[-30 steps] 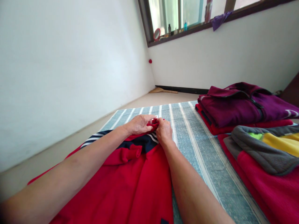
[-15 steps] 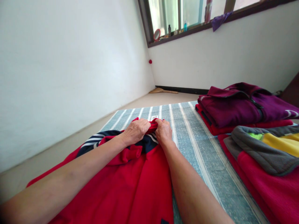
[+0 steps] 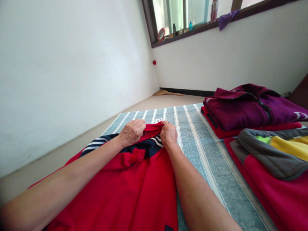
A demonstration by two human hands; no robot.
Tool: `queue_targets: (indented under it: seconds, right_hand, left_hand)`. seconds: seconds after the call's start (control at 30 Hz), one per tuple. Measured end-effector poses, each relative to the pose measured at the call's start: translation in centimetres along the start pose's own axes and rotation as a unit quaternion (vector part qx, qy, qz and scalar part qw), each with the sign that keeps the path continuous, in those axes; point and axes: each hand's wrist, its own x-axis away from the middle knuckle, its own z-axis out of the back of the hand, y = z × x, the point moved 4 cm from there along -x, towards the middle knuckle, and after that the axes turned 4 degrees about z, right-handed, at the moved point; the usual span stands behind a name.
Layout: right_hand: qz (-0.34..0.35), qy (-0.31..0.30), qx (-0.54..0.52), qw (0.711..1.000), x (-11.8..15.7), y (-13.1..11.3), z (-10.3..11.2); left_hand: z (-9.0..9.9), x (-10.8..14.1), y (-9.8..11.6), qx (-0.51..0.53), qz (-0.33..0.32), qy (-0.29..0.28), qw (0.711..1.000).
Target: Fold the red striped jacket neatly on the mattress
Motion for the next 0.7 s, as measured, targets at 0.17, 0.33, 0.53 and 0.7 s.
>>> queue_targets:
  seconds: [0.17, 0.33, 0.53, 0.7]
  right_hand:
    - [-0.001, 0.002, -0.006, 1.0, 0.0, 0.0, 0.0]
    - [-0.002, 0.006, -0.012, 1.0, 0.1, 0.1, 0.0]
    - [-0.008, 0.01, -0.017, 1.0, 0.1, 0.2, -0.2]
    - [-0.009, 0.012, -0.02, 1.0, 0.1, 0.3, -0.2]
  left_hand:
    - [0.1, 0.6, -1.1, -0.005, 0.051, -0.044, 0.998]
    - [-0.3, 1.0, -2.4, 0.098, 0.189, -0.084, 0.973]
    - [-1.6, 0.7, -5.4, 0.225, 0.425, -0.15, 0.864]
    - [-3.4, -0.4, -7.0, 0.196, 0.539, -0.194, 0.796]
